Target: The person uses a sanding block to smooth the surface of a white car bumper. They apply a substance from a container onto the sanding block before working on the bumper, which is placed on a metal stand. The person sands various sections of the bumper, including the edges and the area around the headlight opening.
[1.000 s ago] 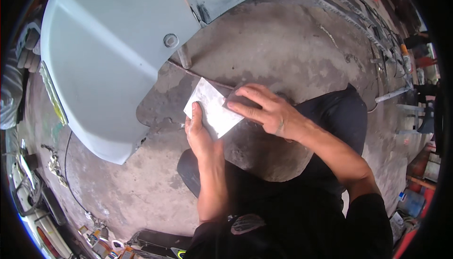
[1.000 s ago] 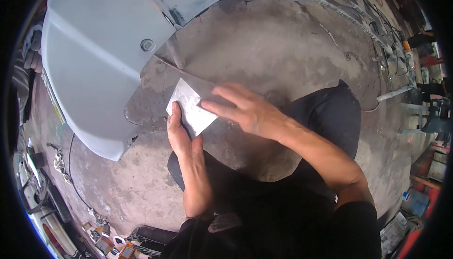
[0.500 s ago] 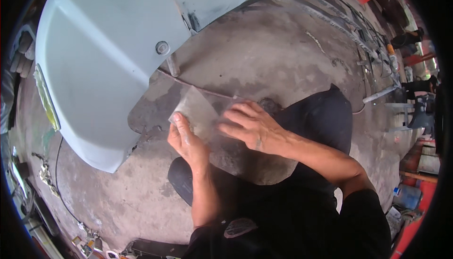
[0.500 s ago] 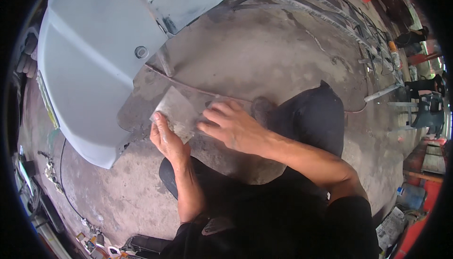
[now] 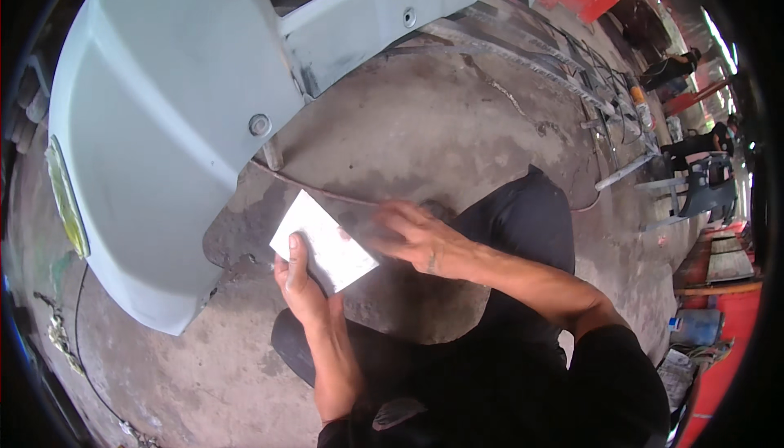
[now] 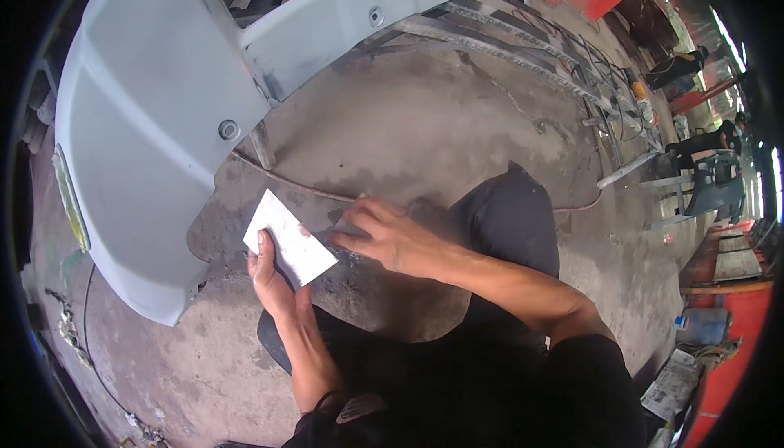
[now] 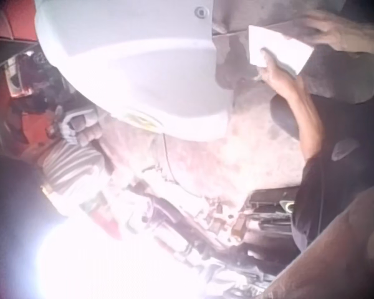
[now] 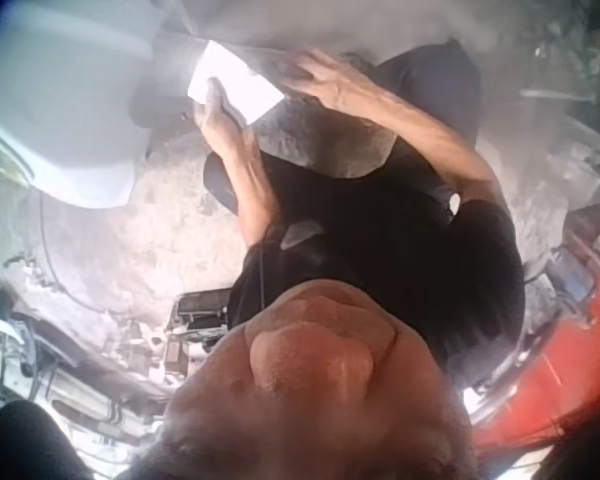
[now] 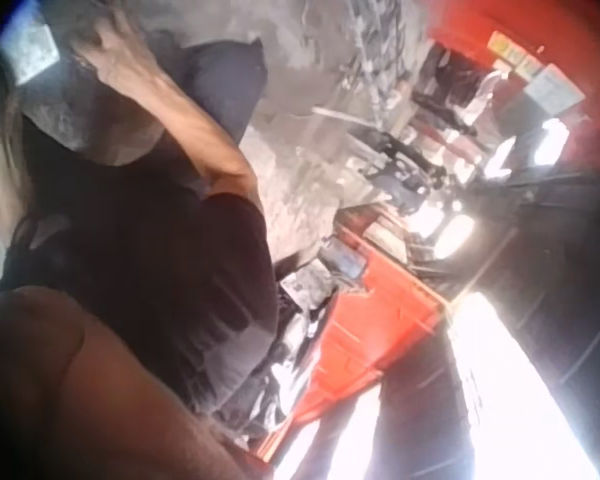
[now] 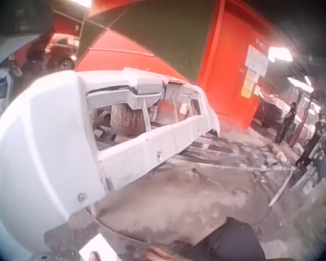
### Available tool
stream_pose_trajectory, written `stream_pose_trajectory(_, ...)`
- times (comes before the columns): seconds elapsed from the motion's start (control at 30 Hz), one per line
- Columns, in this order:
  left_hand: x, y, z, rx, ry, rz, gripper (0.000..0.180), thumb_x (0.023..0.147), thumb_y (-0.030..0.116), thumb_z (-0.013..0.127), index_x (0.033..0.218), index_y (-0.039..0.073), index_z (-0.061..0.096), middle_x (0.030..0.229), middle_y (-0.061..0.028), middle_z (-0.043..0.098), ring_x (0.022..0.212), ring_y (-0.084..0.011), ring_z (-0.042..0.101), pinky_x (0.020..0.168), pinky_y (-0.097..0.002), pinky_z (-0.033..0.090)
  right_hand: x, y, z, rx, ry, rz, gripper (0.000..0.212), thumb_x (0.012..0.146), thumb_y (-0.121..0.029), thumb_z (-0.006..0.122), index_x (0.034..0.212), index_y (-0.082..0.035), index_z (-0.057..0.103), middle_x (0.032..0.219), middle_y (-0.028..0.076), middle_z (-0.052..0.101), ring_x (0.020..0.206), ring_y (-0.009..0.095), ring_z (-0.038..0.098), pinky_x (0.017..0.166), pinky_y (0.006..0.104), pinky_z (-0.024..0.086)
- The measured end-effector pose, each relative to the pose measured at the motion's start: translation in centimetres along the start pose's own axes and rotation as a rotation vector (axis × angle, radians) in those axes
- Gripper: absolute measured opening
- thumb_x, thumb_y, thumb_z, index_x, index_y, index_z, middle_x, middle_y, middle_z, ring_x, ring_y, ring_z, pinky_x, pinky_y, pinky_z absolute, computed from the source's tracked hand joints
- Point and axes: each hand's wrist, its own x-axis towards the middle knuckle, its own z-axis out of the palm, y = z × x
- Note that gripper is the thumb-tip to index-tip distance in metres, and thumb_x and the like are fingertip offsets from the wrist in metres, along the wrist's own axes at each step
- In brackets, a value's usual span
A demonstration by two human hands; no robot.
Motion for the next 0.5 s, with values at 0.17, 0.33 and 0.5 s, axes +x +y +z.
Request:
stream_pose_trajectory(0.17, 0.0, 0.1, -0.1, 0.419, -0.022, 0.201, 0.041, 0.111, 0.034, 0.057, 0.114, -0.005, 0.069, 0.101, -0.0085, 0.073, 0.085, -0.0128, 0.066, 0.076, -0.0268, 0.053, 2.1, 0.1, 0.2, 0.0, 0.14, 0.002, 0.062, 0.079, 0.004, 0.065, 0.139, -0.013, 0.064, 0.137, 0.015, 0.057, 0.132, 0.038, 0.052, 0.108, 0.0509, 0.047)
stream_pose_trajectory(0.33, -0.1, -1.1, -0.1, 0.558, 0.128, 0.378, 0.046, 0.112, 0.033, 0.051, 0.077, 0.004, 0.048, 0.07, 0.0059, 0.041, 0.068, -0.0071, 0.033, 0.056, -0.0333, 0.023, 1.7, -2.4, 2.4, -0.101, 0.083, -0.143, 0.057, 0.074, 0.0, 0.069, 0.13, -0.014, 0.069, 0.132, 0.014, 0.061, 0.128, 0.037, 0.055, 0.107, 0.0534, 0.046)
stream_pose_trajectory(0.5, 0.2, -0.1, -1.9, 0.437, 0.183, 0.427, 0.037, 0.112, 0.031, 0.054, 0.097, -0.001, 0.065, 0.088, 0.0002, 0.062, 0.077, -0.0089, 0.052, 0.068, -0.0272, 0.042, 0.0, -1.9, 1.5, -0.209, -0.139, -0.083, 0.05, 0.076, 0.0, 0.069, 0.124, -0.014, 0.074, 0.131, 0.011, 0.063, 0.126, 0.035, 0.058, 0.103, 0.049, 0.049)
